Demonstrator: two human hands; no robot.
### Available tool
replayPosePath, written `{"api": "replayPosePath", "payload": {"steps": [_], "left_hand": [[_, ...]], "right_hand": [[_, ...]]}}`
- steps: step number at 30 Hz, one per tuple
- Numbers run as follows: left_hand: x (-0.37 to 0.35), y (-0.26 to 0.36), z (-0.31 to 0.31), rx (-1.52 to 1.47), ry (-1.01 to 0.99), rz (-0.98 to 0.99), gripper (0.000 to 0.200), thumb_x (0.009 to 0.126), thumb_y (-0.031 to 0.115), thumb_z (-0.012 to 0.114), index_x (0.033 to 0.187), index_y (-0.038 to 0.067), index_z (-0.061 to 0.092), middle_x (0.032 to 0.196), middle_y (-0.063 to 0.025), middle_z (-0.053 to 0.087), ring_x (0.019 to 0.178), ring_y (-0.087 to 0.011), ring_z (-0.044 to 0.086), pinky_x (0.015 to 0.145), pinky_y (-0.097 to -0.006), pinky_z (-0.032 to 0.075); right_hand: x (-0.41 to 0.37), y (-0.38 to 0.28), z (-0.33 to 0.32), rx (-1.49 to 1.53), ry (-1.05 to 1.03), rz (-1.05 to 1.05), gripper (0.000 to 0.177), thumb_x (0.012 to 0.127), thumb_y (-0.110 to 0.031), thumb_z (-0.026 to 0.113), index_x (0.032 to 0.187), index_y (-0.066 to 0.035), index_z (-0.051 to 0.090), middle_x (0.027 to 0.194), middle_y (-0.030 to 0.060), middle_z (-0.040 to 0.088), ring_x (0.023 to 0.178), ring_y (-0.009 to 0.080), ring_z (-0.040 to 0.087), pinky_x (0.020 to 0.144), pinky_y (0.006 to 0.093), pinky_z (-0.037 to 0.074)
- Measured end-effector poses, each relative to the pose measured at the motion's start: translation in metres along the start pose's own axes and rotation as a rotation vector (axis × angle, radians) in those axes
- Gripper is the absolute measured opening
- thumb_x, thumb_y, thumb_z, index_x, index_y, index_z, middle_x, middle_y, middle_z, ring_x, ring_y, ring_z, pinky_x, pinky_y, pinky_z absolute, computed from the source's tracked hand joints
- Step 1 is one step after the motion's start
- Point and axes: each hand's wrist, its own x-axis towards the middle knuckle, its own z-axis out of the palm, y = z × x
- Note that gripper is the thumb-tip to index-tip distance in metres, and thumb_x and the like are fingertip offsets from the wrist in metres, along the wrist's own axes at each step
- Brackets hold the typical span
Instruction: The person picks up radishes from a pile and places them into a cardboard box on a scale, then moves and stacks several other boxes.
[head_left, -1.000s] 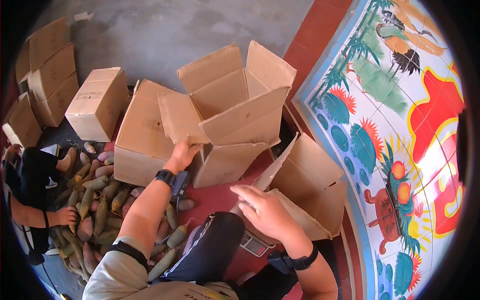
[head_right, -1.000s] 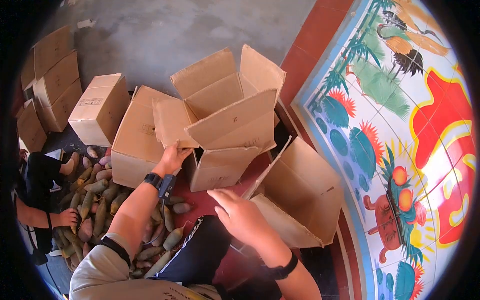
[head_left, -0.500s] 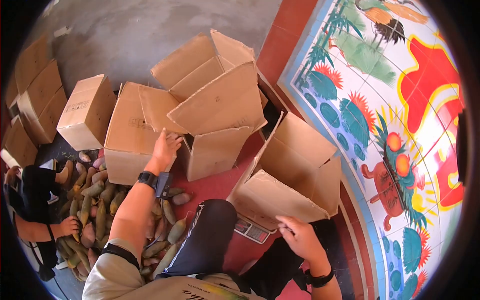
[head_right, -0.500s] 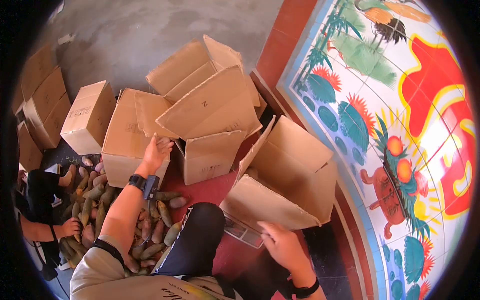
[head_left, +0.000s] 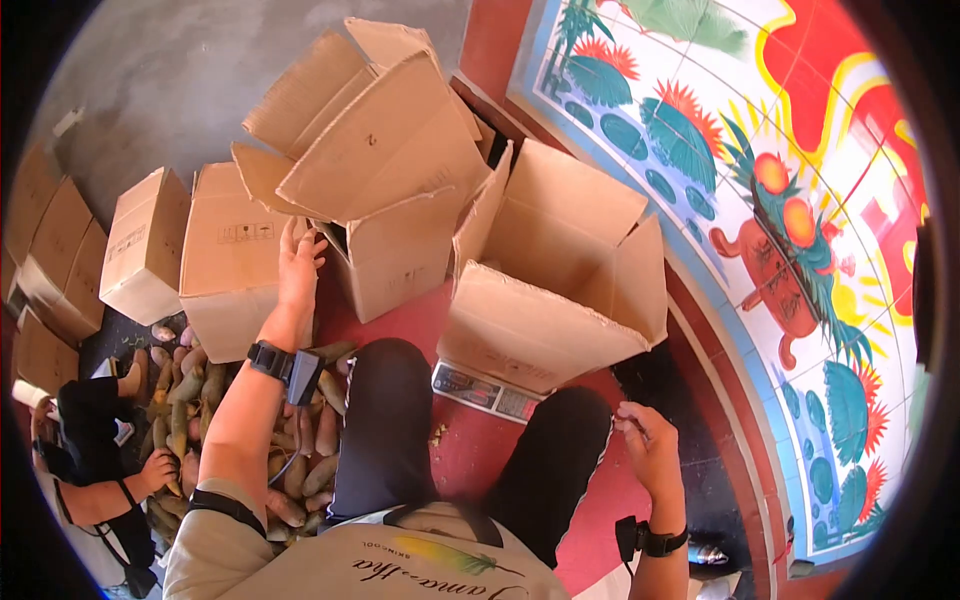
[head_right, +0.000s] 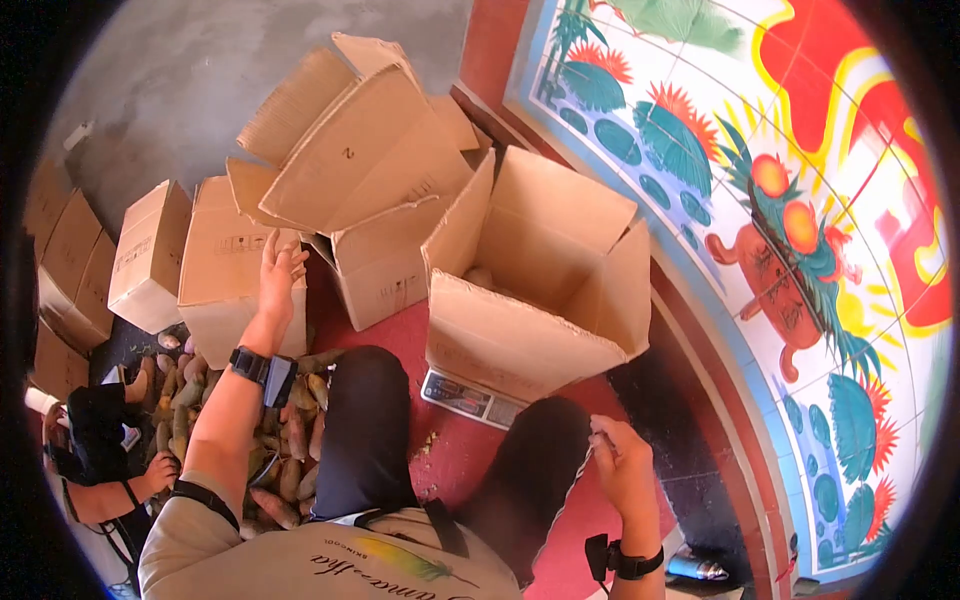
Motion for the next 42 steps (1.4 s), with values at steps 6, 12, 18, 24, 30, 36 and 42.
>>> {"api": "replayPosePath", "payload": {"steps": [6, 12, 18, 24, 30, 36, 42], "left_hand": [[-0.029, 0.001, 0.001, 0.041, -0.202, -0.131, 0.036, 0.094, 0.030, 0.040, 0.117, 0.003, 0.048, 0.113, -0.0132, 0.056, 0.097, -0.0199, 0.057, 0.080, -0.0297, 0.043], [-0.056, 0.025, 0.008, 0.065, -0.380, -0.103, 0.033, 0.096, 0.029, 0.035, 0.105, 0.003, 0.053, 0.105, -0.0128, 0.060, 0.097, -0.0206, 0.058, 0.081, -0.0311, 0.043], [-0.080, 0.054, 0.030, 0.073, -0.523, -0.053, 0.035, 0.096, 0.032, 0.034, 0.104, 0.003, 0.053, 0.104, -0.0124, 0.060, 0.098, -0.0206, 0.057, 0.083, -0.0317, 0.042], [-0.079, 0.054, 0.058, 0.088, -0.547, -0.035, 0.035, 0.096, 0.032, 0.037, 0.101, 0.003, 0.056, 0.099, -0.0105, 0.062, 0.092, -0.0172, 0.058, 0.080, -0.0293, 0.043], [-0.076, 0.026, 0.083, 0.112, -0.579, -0.055, 0.031, 0.096, 0.029, 0.038, 0.103, 0.004, 0.054, 0.101, -0.0107, 0.061, 0.092, -0.0177, 0.058, 0.081, -0.0296, 0.043], [-0.083, -0.009, 0.092, 0.133, -0.510, -0.040, 0.031, 0.095, 0.028, 0.040, 0.108, 0.003, 0.053, 0.105, -0.0077, 0.058, 0.093, -0.0147, 0.057, 0.077, -0.0280, 0.043], [-0.069, -0.011, 0.113, 0.107, -0.493, -0.048, 0.032, 0.095, 0.029, 0.042, 0.111, 0.002, 0.051, 0.107, -0.0083, 0.057, 0.095, -0.0151, 0.055, 0.078, -0.0276, 0.043]], "right_hand": [[-0.020, 0.018, -0.015, 0.023, 0.074, 0.066, 0.019, 0.082, 0.002, 0.053, 0.100, 0.004, 0.058, 0.089, 0.0137, 0.062, 0.079, 0.0191, 0.061, 0.071, 0.0270, 0.048], [-0.038, 0.026, -0.029, -0.067, 0.179, 0.056, 0.018, 0.083, 0.000, 0.052, 0.100, 0.004, 0.059, 0.089, 0.0151, 0.063, 0.078, 0.0185, 0.061, 0.070, 0.0270, 0.048], [-0.069, 0.030, -0.043, 0.042, 0.290, 0.178, 0.018, 0.085, -0.003, 0.052, 0.100, 0.005, 0.058, 0.089, 0.0113, 0.063, 0.075, 0.0148, 0.061, 0.067, 0.0257, 0.048], [-0.078, 0.052, -0.041, 0.103, 0.311, 0.237, 0.018, 0.086, -0.005, 0.053, 0.100, 0.004, 0.059, 0.088, 0.0105, 0.062, 0.074, 0.0140, 0.060, 0.067, 0.0250, 0.047], [-0.062, 0.065, -0.028, 0.043, 0.269, 0.220, 0.017, 0.086, -0.006, 0.054, 0.099, 0.004, 0.059, 0.086, 0.0113, 0.063, 0.077, 0.0146, 0.060, 0.068, 0.0251, 0.047], [-0.014, 0.046, -0.021, 0.023, 0.190, 0.210, 0.017, 0.087, -0.005, 0.051, 0.098, 0.005, 0.058, 0.084, 0.0072, 0.062, 0.077, 0.0115, 0.059, 0.071, 0.0234, 0.046], [0.037, 0.043, -0.024, 0.262, 0.284, 0.241, 0.018, 0.087, -0.005, 0.050, 0.100, 0.004, 0.058, 0.083, 0.0089, 0.062, 0.073, 0.0138, 0.060, 0.066, 0.0248, 0.049]]}}
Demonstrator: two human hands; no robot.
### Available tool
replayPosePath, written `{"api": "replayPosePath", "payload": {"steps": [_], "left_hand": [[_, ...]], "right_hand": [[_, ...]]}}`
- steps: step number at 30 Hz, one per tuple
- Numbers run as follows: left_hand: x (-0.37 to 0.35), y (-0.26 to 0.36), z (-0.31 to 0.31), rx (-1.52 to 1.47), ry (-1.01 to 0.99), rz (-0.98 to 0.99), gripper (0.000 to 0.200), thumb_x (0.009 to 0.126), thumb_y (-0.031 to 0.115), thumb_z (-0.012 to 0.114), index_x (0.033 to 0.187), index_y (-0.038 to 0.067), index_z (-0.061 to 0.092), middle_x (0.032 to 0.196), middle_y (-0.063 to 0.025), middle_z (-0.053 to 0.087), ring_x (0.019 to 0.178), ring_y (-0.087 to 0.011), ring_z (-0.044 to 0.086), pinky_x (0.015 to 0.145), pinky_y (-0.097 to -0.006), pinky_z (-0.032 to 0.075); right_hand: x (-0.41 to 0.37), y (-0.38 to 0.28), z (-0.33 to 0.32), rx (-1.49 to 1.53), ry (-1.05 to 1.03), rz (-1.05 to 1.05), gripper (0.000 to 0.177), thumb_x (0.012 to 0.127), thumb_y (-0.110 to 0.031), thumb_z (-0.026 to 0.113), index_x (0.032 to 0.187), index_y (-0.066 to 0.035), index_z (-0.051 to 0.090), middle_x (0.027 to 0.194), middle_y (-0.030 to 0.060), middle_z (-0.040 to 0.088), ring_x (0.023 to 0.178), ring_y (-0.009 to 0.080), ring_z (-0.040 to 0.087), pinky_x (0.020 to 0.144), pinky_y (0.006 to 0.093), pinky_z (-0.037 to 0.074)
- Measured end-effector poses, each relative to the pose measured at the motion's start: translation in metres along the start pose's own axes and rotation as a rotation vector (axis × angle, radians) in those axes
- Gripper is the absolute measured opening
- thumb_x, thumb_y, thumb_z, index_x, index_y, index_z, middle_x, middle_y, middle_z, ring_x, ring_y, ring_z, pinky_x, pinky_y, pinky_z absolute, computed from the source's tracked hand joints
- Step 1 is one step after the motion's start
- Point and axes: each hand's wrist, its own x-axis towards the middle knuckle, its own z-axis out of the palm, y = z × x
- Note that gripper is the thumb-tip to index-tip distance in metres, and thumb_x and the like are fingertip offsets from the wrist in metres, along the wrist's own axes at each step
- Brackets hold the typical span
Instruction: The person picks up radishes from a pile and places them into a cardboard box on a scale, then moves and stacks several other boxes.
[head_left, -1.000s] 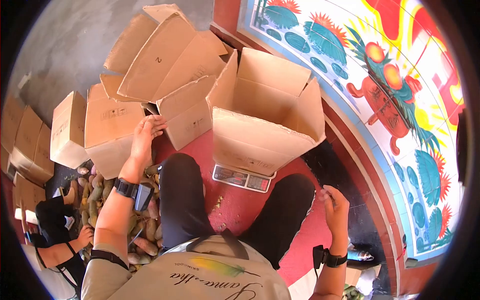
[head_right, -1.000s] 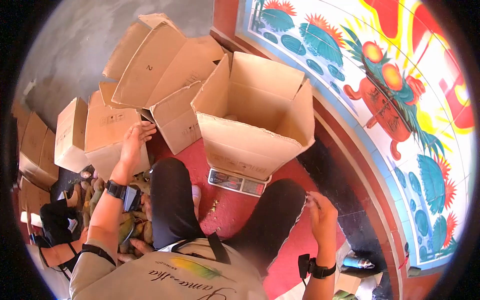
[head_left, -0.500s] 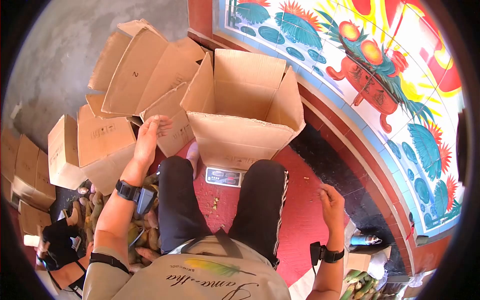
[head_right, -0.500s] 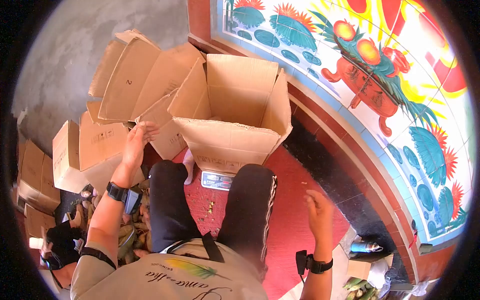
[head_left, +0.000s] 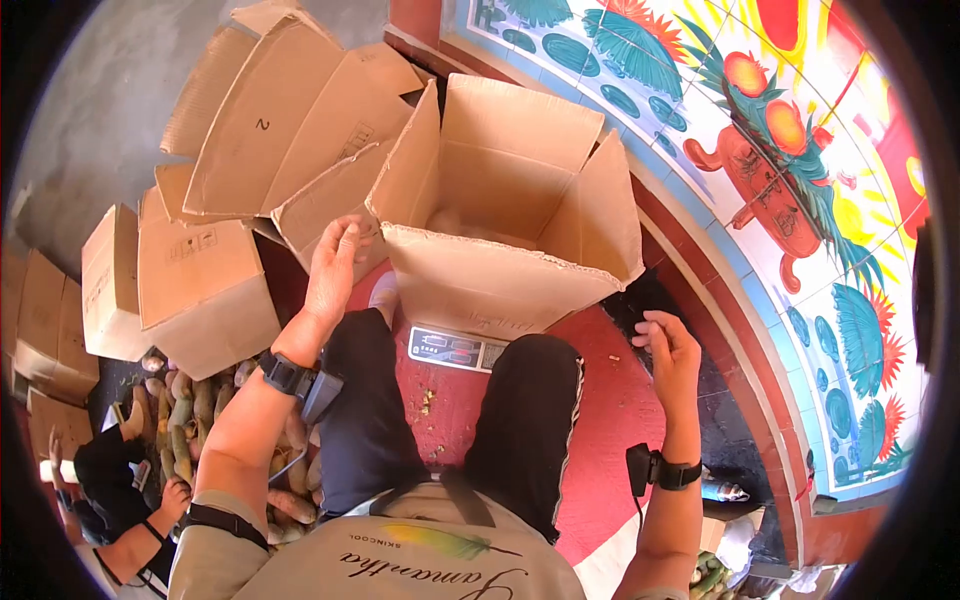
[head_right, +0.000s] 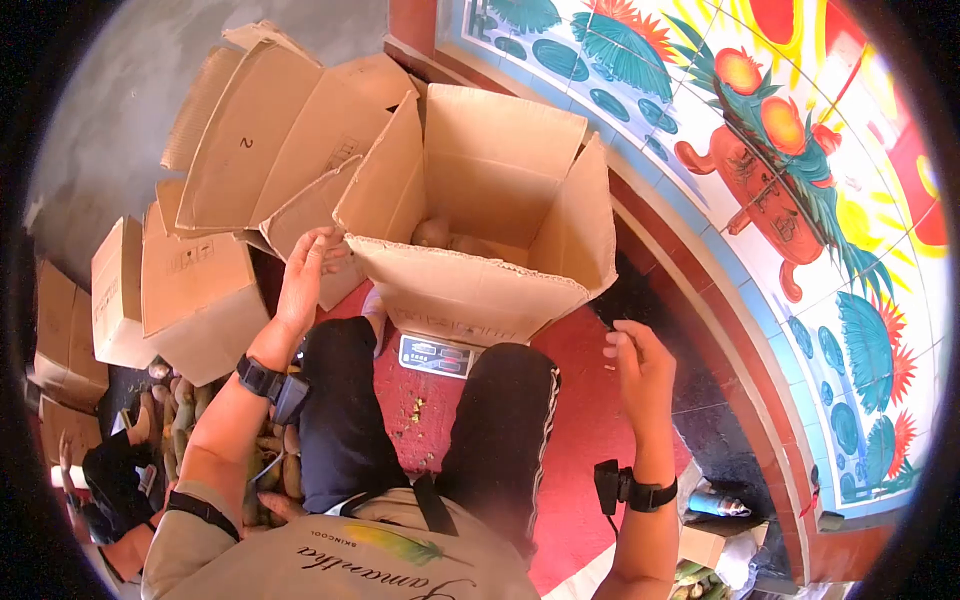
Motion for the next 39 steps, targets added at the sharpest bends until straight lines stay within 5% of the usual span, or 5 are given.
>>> {"api": "replayPosePath", "payload": {"steps": [17, 25, 30, 33, 39], "left_hand": [[0.055, 0.022, 0.014, 0.064, -0.146, 0.104, 0.045, 0.095, 0.036, 0.040, 0.118, -0.001, 0.051, 0.112, -0.0076, 0.056, 0.102, -0.0151, 0.051, 0.089, -0.0277, 0.039], [0.105, 0.048, 0.023, 0.420, -0.191, 0.056, 0.036, 0.091, 0.029, 0.047, 0.105, -0.004, 0.056, 0.096, -0.0090, 0.060, 0.088, -0.0146, 0.054, 0.079, -0.0284, 0.042], [0.138, 0.058, 0.037, 0.883, -0.263, -0.011, 0.039, 0.081, 0.033, 0.057, 0.091, -0.005, 0.059, 0.078, -0.0139, 0.061, 0.074, -0.0199, 0.057, 0.070, -0.0309, 0.045], [0.154, 0.063, 0.041, 1.059, -0.390, -0.044, 0.045, 0.076, 0.037, 0.058, 0.093, -0.003, 0.061, 0.091, -0.0227, 0.062, 0.087, -0.0332, 0.060, 0.078, -0.0376, 0.046], [0.152, 0.062, 0.043, 0.957, -0.510, -0.045, 0.042, 0.078, 0.033, 0.053, 0.097, -0.004, 0.060, 0.094, -0.0257, 0.060, 0.087, -0.0379, 0.059, 0.076, -0.0406, 0.047]], "right_hand": [[0.083, -0.008, 0.015, -0.111, 0.100, 0.129, 0.025, 0.090, -0.021, 0.049, 0.096, 0.001, 0.059, 0.078, 0.0055, 0.061, 0.067, 0.0101, 0.057, 0.059, 0.0230, 0.045], [0.165, 0.017, 0.021, -0.210, -0.203, 0.250, 0.030, 0.084, -0.026, 0.055, 0.095, 0.002, 0.059, 0.077, 0.0043, 0.059, 0.067, 0.0112, 0.055, 0.057, 0.0258, 0.044], [0.198, 0.042, 0.022, -0.268, -0.303, 0.277, 0.035, 0.079, -0.029, 0.060, 0.092, 0.004, 0.059, 0.076, 0.0055, 0.058, 0.065, 0.0145, 0.052, 0.056, 0.0300, 0.044], [0.201, 0.021, 0.028, -0.252, -0.376, 0.335, 0.038, 0.078, -0.030, 0.061, 0.090, 0.006, 0.059, 0.075, 0.0069, 0.058, 0.064, 0.0162, 0.052, 0.056, 0.0332, 0.043], [0.200, 0.025, 0.025, -0.468, -0.452, 0.308, 0.040, 0.079, -0.031, 0.057, 0.082, 0.009, 0.059, 0.067, 0.0169, 0.059, 0.065, 0.0256, 0.058, 0.061, 0.0372, 0.044]]}}
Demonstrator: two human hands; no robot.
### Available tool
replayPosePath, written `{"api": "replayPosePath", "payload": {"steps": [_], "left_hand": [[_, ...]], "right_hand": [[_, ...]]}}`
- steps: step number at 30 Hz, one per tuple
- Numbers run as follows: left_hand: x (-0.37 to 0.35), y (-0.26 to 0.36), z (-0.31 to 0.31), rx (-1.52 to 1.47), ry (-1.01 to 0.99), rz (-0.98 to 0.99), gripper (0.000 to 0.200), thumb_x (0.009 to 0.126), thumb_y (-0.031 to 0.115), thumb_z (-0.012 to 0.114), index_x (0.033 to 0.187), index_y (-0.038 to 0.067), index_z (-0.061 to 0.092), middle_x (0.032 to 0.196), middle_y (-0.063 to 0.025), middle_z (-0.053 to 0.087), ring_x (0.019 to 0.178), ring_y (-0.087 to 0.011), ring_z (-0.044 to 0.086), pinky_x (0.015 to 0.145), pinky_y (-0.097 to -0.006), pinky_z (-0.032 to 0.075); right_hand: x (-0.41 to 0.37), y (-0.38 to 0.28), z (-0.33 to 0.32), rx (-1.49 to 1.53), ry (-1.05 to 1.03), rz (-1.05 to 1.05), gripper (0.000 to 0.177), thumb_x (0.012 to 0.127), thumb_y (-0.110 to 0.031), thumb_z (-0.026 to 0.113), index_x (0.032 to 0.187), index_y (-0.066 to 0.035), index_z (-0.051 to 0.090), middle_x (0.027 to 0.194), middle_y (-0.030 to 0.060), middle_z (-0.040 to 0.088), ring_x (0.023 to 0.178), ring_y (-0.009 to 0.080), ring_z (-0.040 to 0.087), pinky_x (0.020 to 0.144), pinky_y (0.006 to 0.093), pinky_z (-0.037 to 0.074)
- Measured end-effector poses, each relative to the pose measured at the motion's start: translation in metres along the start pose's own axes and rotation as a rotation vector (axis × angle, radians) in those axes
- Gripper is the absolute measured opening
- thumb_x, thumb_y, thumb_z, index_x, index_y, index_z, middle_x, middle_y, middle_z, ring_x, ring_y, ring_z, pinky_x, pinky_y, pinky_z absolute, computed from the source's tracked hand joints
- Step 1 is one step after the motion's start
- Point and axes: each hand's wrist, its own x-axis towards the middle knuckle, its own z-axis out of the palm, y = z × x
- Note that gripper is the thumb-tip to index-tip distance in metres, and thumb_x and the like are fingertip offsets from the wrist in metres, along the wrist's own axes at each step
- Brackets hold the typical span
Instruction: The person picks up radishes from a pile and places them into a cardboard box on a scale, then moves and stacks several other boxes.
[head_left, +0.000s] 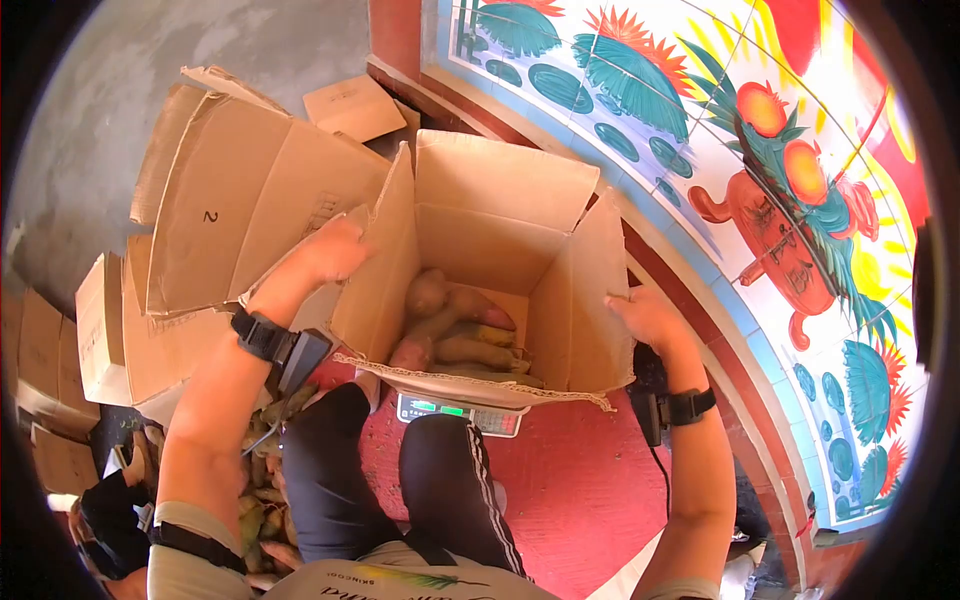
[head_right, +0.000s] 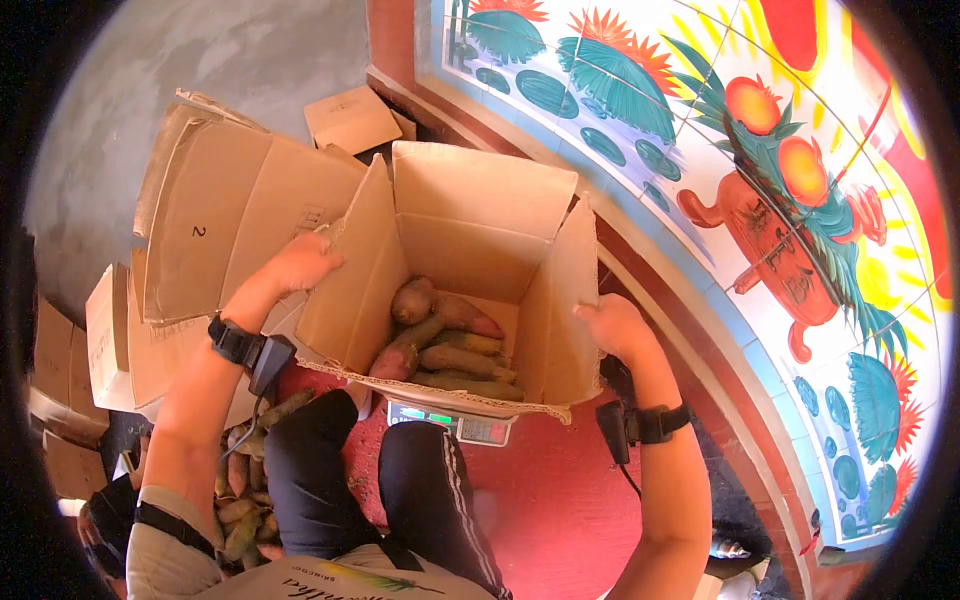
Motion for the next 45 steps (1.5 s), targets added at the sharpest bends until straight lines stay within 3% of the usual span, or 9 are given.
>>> {"api": "replayPosePath", "payload": {"steps": [5, 13, 21, 26, 34, 37, 38, 44, 45], "left_hand": [[-0.018, -0.015, 0.016, 0.035, 0.092, 0.042, 0.039, 0.079, 0.032, 0.052, 0.089, -0.005, 0.060, 0.088, -0.0269, 0.059, 0.082, -0.0392, 0.058, 0.071, -0.0431, 0.046], [-0.078, 0.009, 0.017, 0.053, 0.087, 0.038, 0.037, 0.080, 0.031, 0.053, 0.074, -0.005, 0.058, 0.074, -0.0269, 0.056, 0.072, -0.0404, 0.056, 0.066, -0.0458, 0.043], [-0.109, 0.081, 0.000, -0.026, 0.099, 0.320, 0.027, 0.080, 0.021, 0.053, 0.077, -0.005, 0.059, 0.068, -0.0228, 0.056, 0.062, -0.0328, 0.056, 0.060, -0.0390, 0.044], [-0.115, 0.136, 0.018, -0.068, 0.010, 0.377, 0.023, 0.081, 0.017, 0.053, 0.080, -0.005, 0.061, 0.065, -0.0153, 0.059, 0.062, -0.0204, 0.059, 0.060, -0.0347, 0.045], [-0.094, 0.204, 0.123, -0.346, -0.321, 0.525, 0.021, 0.080, 0.018, 0.055, 0.081, -0.001, 0.063, 0.063, -0.0115, 0.061, 0.058, -0.0162, 0.057, 0.059, -0.0339, 0.045], [-0.095, 0.222, 0.182, -0.102, -0.338, 0.701, 0.025, 0.078, 0.023, 0.058, 0.071, -0.001, 0.060, 0.063, -0.0217, 0.054, 0.055, -0.0315, 0.054, 0.056, -0.0391, 0.043], [-0.105, 0.230, 0.197, -0.076, -0.382, 0.681, 0.029, 0.077, 0.027, 0.058, 0.068, -0.001, 0.059, 0.067, -0.0227, 0.055, 0.060, -0.0375, 0.053, 0.058, -0.0410, 0.044], [-0.137, 0.211, 0.318, 0.003, -0.722, 0.666, 0.027, 0.082, 0.023, 0.052, 0.078, -0.002, 0.059, 0.070, -0.0185, 0.060, 0.062, -0.0269, 0.060, 0.063, -0.0375, 0.048], [-0.137, 0.217, 0.316, -0.181, -1.055, 0.490, 0.024, 0.086, 0.018, 0.048, 0.085, -0.002, 0.060, 0.076, -0.0135, 0.063, 0.068, -0.0215, 0.062, 0.067, -0.0331, 0.049]], "right_hand": [[-0.028, -0.004, 0.011, -0.124, 0.104, -0.188, 0.036, 0.079, -0.029, 0.050, 0.084, 0.006, 0.059, 0.076, 0.0280, 0.056, 0.075, 0.0415, 0.056, 0.071, 0.0435, 0.043], [-0.102, -0.010, 0.019, -0.151, 0.197, -0.281, 0.029, 0.081, -0.025, 0.049, 0.081, 0.003, 0.059, 0.076, 0.0267, 0.056, 0.078, 0.0424, 0.054, 0.069, 0.0444, 0.044], [-0.213, 0.013, 0.001, 0.177, 0.305, -0.107, 0.024, 0.083, -0.016, 0.052, 0.089, 0.006, 0.059, 0.065, 0.0121, 0.057, 0.056, 0.0132, 0.051, 0.056, 0.0295, 0.043], [-0.282, 0.048, -0.009, 0.224, 0.444, 0.050, 0.024, 0.084, -0.016, 0.052, 0.091, 0.005, 0.060, 0.066, 0.0083, 0.059, 0.058, 0.0112, 0.051, 0.056, 0.0284, 0.043], [-0.396, 0.126, -0.002, 0.288, 0.591, 0.325, 0.024, 0.084, -0.016, 0.053, 0.087, 0.007, 0.058, 0.063, 0.0065, 0.057, 0.058, 0.0106, 0.049, 0.054, 0.0288, 0.041], [-0.434, 0.161, 0.004, 0.194, 0.668, 0.379, 0.024, 0.082, -0.017, 0.053, 0.082, 0.007, 0.057, 0.058, 0.0086, 0.053, 0.057, 0.0118, 0.048, 0.054, 0.0301, 0.041], [-0.445, 0.163, 0.002, 0.124, 0.655, 0.456, 0.024, 0.081, -0.017, 0.054, 0.080, 0.006, 0.058, 0.059, 0.0133, 0.055, 0.057, 0.0194, 0.053, 0.056, 0.0335, 0.041], [-0.493, 0.236, 0.030, -0.352, 0.433, 0.775, 0.033, 0.078, -0.027, 0.053, 0.080, 0.004, 0.061, 0.078, 0.0253, 0.059, 0.076, 0.0404, 0.057, 0.068, 0.0448, 0.045], [-0.503, 0.257, 0.042, -0.350, 0.433, 0.776, 0.033, 0.078, -0.027, 0.053, 0.080, 0.004, 0.061, 0.078, 0.0253, 0.059, 0.076, 0.0404, 0.057, 0.068, 0.0448, 0.045]]}}
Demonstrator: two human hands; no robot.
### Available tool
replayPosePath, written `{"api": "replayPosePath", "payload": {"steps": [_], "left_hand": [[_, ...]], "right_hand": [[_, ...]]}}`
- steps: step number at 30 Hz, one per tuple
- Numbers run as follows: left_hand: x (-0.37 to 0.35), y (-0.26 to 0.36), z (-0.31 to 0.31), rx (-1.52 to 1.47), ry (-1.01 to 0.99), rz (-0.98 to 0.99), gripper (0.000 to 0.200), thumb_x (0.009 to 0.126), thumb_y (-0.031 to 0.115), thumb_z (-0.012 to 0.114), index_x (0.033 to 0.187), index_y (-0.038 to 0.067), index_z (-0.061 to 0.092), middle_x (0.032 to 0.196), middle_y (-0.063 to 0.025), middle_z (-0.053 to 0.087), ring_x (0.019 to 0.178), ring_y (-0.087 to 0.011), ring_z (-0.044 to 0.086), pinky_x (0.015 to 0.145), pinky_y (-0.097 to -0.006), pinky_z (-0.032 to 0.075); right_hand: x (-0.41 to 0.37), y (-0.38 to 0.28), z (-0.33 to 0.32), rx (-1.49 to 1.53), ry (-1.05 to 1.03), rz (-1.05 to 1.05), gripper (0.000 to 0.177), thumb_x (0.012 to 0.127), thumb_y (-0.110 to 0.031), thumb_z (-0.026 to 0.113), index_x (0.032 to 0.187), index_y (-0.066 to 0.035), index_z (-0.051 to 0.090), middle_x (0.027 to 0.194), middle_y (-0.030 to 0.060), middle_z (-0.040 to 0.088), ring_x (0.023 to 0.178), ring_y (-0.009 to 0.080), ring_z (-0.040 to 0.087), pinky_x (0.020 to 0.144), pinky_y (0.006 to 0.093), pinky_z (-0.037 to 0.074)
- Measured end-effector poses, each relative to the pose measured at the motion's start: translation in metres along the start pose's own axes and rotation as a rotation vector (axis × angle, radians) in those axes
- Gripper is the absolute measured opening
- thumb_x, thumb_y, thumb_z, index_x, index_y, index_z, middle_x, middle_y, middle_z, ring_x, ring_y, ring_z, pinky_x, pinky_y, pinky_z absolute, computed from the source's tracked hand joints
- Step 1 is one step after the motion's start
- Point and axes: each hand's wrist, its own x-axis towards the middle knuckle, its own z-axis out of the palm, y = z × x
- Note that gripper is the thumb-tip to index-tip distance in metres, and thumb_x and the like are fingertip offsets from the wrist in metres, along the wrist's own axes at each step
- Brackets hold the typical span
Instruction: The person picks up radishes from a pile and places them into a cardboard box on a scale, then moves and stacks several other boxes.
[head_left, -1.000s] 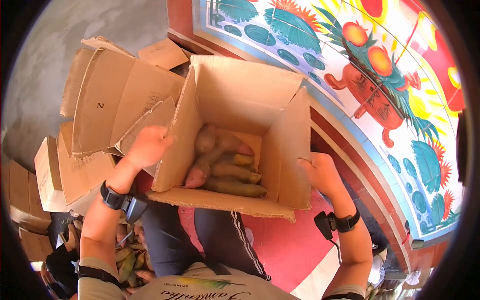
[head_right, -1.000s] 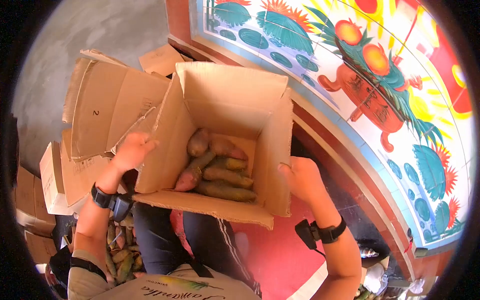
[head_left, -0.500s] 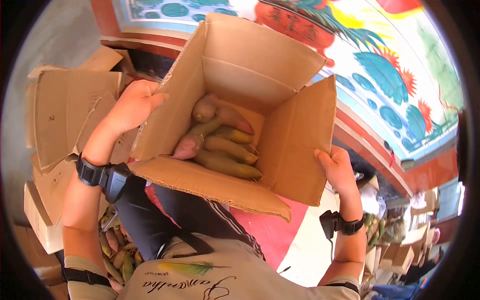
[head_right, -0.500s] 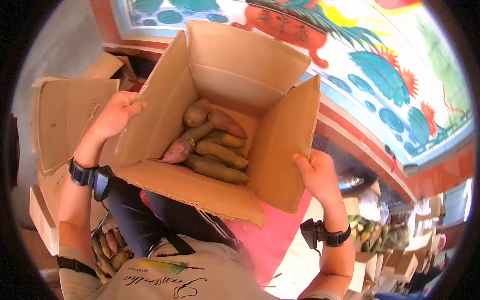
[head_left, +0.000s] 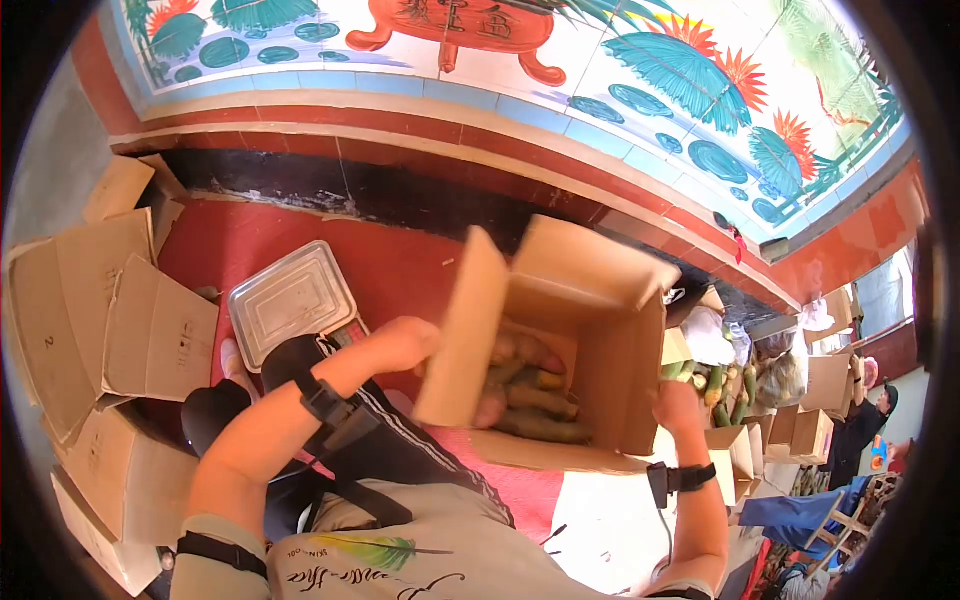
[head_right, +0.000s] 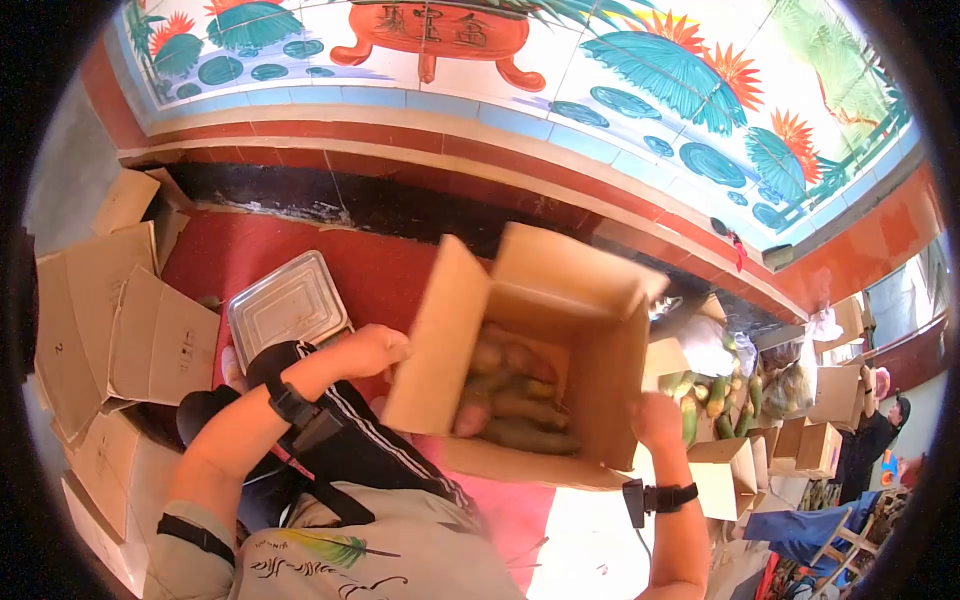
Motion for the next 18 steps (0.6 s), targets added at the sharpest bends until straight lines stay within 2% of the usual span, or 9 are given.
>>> {"api": "replayPosePath", "payload": {"steps": [2, 5, 7, 9, 11, 12, 14, 16, 18], "left_hand": [[-0.015, 0.029, -0.014, 0.043, -0.006, 0.114, 0.021, 0.087, 0.014, 0.046, 0.089, -0.001, 0.061, 0.080, -0.0092, 0.064, 0.073, -0.0173, 0.062, 0.069, -0.0291, 0.048], [-0.040, 0.027, -0.040, 0.127, 0.168, 0.250, 0.021, 0.087, 0.014, 0.047, 0.093, -0.002, 0.059, 0.083, -0.0100, 0.064, 0.076, -0.0158, 0.062, 0.068, -0.0275, 0.048], [-0.063, 0.013, -0.059, 0.026, 0.264, 0.140, 0.024, 0.087, 0.021, 0.048, 0.097, 0.002, 0.060, 0.083, -0.0096, 0.064, 0.077, -0.0169, 0.063, 0.070, -0.0297, 0.048], [-0.095, -0.001, -0.078, 0.060, 0.359, 0.131, 0.024, 0.089, 0.015, 0.046, 0.097, -0.004, 0.058, 0.083, -0.0101, 0.063, 0.075, -0.0142, 0.061, 0.069, -0.0265, 0.048], [-0.122, -0.042, -0.089, -0.089, 0.494, 0.052, 0.024, 0.088, 0.016, 0.047, 0.098, -0.003, 0.057, 0.082, -0.0095, 0.063, 0.075, -0.0142, 0.061, 0.069, -0.0266, 0.047], [-0.137, -0.057, -0.093, -0.017, 0.549, 0.067, 0.024, 0.090, 0.016, 0.045, 0.098, -0.003, 0.057, 0.081, -0.0094, 0.062, 0.073, -0.0143, 0.060, 0.069, -0.0261, 0.047], [-0.165, -0.086, -0.099, 0.056, 0.614, 0.079, 0.024, 0.091, 0.016, 0.044, 0.097, -0.003, 0.057, 0.079, -0.0092, 0.062, 0.072, -0.0144, 0.059, 0.068, -0.0257, 0.047], [-0.186, -0.116, -0.097, -0.263, 0.748, 0.052, 0.025, 0.093, 0.018, 0.041, 0.097, -0.002, 0.056, 0.078, -0.0084, 0.061, 0.071, -0.0146, 0.058, 0.068, -0.0253, 0.047], [-0.202, -0.129, -0.092, -0.319, 0.797, -0.005, 0.026, 0.094, 0.019, 0.039, 0.097, -0.001, 0.056, 0.077, -0.0080, 0.060, 0.070, -0.0143, 0.058, 0.067, -0.0251, 0.047]], "right_hand": [[0.007, 0.045, 0.025, -0.129, 0.070, 0.166, 0.035, 0.077, -0.030, 0.053, 0.080, 0.003, 0.063, 0.079, 0.0256, 0.059, 0.080, 0.0395, 0.058, 0.073, 0.0467, 0.045], [0.023, 0.066, 0.002, 0.013, -0.144, 0.261, 0.032, 0.075, -0.029, 0.054, 0.076, 0.001, 0.062, 0.082, 0.0224, 0.061, 0.081, 0.0384, 0.059, 0.071, 0.0454, 0.046], [0.033, 0.056, -0.010, -0.023, -0.227, 0.146, 0.028, 0.073, -0.025, 0.056, 0.078, 0.002, 0.063, 0.079, 0.0218, 0.061, 0.077, 0.0362, 0.059, 0.069, 0.0423, 0.046], [0.043, 0.044, -0.015, -0.066, -0.313, 0.034, 0.025, 0.071, -0.021, 0.059, 0.080, 0.002, 0.063, 0.077, 0.0212, 0.061, 0.074, 0.0340, 0.060, 0.066, 0.0392, 0.046], [0.051, 0.020, -0.010, -0.305, -0.189, 0.116, 0.025, 0.073, -0.024, 0.060, 0.081, -0.001, 0.063, 0.080, 0.0204, 0.062, 0.076, 0.0331, 0.061, 0.067, 0.0412, 0.047], [0.055, 0.010, -0.009, -0.424, -0.123, 0.156, 0.025, 0.074, -0.026, 0.061, 0.082, -0.003, 0.064, 0.082, 0.0199, 0.062, 0.077, 0.0327, 0.061, 0.067, 0.0423, 0.047], [0.061, -0.006, -0.017, -0.448, -0.023, 0.109, 0.024, 0.075, -0.027, 0.060, 0.083, -0.004, 0.063, 0.082, 0.0194, 0.062, 0.078, 0.0333, 0.061, 0.068, 0.0430, 0.047], [0.066, -0.027, -0.025, -0.469, 0.076, 0.063, 0.024, 0.076, -0.028, 0.059, 0.084, -0.006, 0.063, 0.082, 0.0189, 0.062, 0.079, 0.0340, 0.060, 0.068, 0.0437, 0.047], [0.066, -0.058, -0.032, -0.253, 0.299, -0.139, 0.023, 0.080, -0.027, 0.056, 0.086, -0.006, 0.061, 0.079, 0.0167, 0.062, 0.079, 0.0347, 0.060, 0.068, 0.0431, 0.047]]}}
